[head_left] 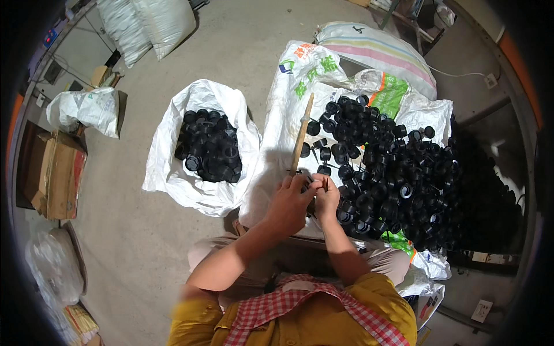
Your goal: The person sits on the floor and repeatedly picks up black plastic caps and pins, inserts the pins into the caps, and places the assembled units into a white sack. The person handles the parts one at a time and maintains a steady rhythm throughout the clip.
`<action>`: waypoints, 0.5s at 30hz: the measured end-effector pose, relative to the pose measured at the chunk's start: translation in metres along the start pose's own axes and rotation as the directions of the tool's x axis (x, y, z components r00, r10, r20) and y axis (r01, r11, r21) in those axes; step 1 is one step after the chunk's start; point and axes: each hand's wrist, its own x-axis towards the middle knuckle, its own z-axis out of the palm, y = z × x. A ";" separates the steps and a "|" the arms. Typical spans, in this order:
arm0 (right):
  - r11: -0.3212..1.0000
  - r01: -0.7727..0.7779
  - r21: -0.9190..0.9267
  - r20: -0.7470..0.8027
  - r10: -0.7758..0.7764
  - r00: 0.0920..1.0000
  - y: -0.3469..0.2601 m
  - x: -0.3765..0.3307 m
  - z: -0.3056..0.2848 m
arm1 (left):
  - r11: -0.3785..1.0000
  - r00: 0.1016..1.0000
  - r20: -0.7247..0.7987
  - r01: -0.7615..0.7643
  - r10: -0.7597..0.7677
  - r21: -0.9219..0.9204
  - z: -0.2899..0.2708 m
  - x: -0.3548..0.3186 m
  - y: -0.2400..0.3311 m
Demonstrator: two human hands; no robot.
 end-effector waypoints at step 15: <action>0.596 -0.609 -0.524 -0.482 0.382 0.789 0.163 0.134 -0.015 | 0.964 0.965 -0.201 0.202 -0.166 0.175 -0.044 0.017 -0.036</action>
